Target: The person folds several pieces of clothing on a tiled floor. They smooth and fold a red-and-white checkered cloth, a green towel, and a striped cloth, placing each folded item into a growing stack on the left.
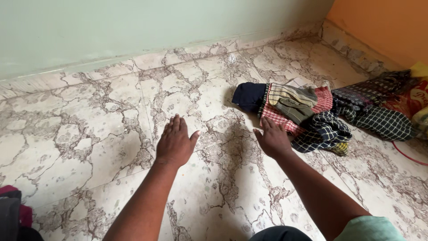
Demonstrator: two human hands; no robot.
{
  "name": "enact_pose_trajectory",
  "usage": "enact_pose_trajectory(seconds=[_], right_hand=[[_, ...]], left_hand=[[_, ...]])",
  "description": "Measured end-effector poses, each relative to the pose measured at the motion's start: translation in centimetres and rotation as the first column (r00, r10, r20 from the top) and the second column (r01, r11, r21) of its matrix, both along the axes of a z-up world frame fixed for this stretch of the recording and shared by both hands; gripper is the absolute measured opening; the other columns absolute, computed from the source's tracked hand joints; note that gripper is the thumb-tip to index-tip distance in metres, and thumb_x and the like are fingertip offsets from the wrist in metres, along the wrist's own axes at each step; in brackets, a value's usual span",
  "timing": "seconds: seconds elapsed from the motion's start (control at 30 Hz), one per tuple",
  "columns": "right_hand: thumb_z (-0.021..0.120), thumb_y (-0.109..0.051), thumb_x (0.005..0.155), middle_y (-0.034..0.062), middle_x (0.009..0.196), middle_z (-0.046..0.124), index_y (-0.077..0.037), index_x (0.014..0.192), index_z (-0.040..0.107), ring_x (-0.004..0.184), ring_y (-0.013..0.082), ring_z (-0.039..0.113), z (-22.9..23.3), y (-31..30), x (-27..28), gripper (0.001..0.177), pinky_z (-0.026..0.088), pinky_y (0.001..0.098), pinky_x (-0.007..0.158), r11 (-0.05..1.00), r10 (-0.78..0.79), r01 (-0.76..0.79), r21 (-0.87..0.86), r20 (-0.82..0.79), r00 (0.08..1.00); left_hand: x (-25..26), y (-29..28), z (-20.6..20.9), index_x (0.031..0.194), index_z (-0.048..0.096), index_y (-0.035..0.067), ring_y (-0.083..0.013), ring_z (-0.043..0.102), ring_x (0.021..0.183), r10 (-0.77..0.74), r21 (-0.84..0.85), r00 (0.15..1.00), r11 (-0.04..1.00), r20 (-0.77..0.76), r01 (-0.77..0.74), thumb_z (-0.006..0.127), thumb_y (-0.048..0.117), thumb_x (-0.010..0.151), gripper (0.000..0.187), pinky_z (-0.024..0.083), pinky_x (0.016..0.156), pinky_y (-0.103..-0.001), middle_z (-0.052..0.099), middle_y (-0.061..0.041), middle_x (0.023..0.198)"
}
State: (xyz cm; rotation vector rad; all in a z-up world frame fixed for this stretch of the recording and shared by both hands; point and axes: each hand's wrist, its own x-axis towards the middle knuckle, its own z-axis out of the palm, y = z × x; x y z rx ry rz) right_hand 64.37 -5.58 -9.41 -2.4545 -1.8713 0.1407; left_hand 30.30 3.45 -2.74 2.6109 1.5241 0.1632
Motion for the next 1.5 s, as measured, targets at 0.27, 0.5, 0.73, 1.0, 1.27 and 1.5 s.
enact_pose_trajectory(seconds=[0.27, 0.5, 0.73, 1.0, 1.27, 1.5], right_hand=[[0.027, -0.056, 0.106, 0.0130, 0.172, 0.020, -0.014, 0.162, 0.023, 0.157, 0.0316, 0.021, 0.2, 0.4, 3.6, 0.070, 0.016, 0.0514, 0.127, 0.997, -0.044, 0.041, 0.061, 0.041, 0.998], [0.040, -0.056, 0.102, 0.0174, 0.170, 0.016, -0.024, 0.160, 0.031, 0.155, 0.0370, 0.016, 0.5, 2.9, 4.8, 0.067, 0.015, 0.0573, 0.123, 0.984, -0.096, 0.091, 0.151, 0.024, 0.995], [0.040, -0.046, 0.105, 0.0129, 0.172, 0.020, -0.012, 0.161, 0.034, 0.160, 0.0312, 0.017, -2.5, 4.4, 7.0, 0.065, 0.014, 0.0588, 0.126, 0.980, -0.136, 0.132, 0.152, 0.018, 0.990], [0.035, -0.048, 0.106, 0.0156, 0.170, 0.019, -0.005, 0.160, 0.027, 0.157, 0.0312, 0.017, -3.2, 3.2, 7.1, 0.070, 0.014, 0.0518, 0.125, 0.987, -0.080, 0.072, 0.147, 0.048, 0.996], [0.036, -0.046, 0.106, 0.0176, 0.167, 0.028, -0.007, 0.160, 0.030, 0.155, 0.0302, 0.026, -0.7, 1.7, 5.4, 0.067, 0.014, 0.0505, 0.127, 0.966, -0.002, -0.013, 0.257, 0.056, 0.998], [0.041, -0.032, 0.107, 0.0180, 0.165, 0.034, -0.008, 0.161, 0.030, 0.153, 0.0301, 0.031, 3.2, 2.0, 1.4, 0.061, 0.017, 0.0532, 0.125, 0.940, 0.072, -0.074, 0.334, 0.019, 0.997]], left_hand=[[3.9, -0.6, -1.2, 0.156, 0.022, -0.009, -0.0367, 0.019, 0.155, -0.054, -0.028, 0.999, 0.998, 0.002, 0.054, 0.028, 0.061, 0.105, 0.087, 0.017, 0.125, -0.043, 0.018, -0.029, 0.165], [4.7, -0.8, -1.3, 0.155, 0.022, -0.009, -0.0361, 0.019, 0.156, -0.051, -0.044, 0.999, 0.998, -0.007, 0.050, 0.030, 0.060, 0.105, 0.086, 0.016, 0.127, -0.042, 0.018, -0.028, 0.166], [6.6, -0.3, -2.2, 0.157, 0.018, -0.009, -0.0372, 0.015, 0.157, -0.084, -0.107, 0.996, 0.991, 0.001, 0.084, 0.028, 0.060, 0.106, 0.086, 0.013, 0.127, -0.043, 0.013, -0.030, 0.167], [12.4, 0.2, -3.1, 0.156, 0.021, -0.008, -0.0356, 0.016, 0.156, -0.141, -0.050, 0.985, 0.988, 0.095, 0.147, 0.037, 0.058, 0.105, 0.085, 0.014, 0.126, -0.043, 0.016, -0.026, 0.167], [14.6, 0.1, -4.0, 0.157, 0.020, -0.008, -0.0364, 0.016, 0.156, -0.176, -0.053, 0.982, 0.982, 0.070, 0.180, 0.042, 0.055, 0.104, 0.085, 0.014, 0.126, -0.043, 0.015, -0.027, 0.167], [14.1, -0.4, -2.7, 0.159, 0.015, -0.005, -0.0344, 0.013, 0.157, -0.147, -0.121, 0.988, 0.981, 0.040, 0.151, 0.044, 0.053, 0.104, 0.084, 0.012, 0.127, -0.043, 0.011, -0.024, 0.169]])
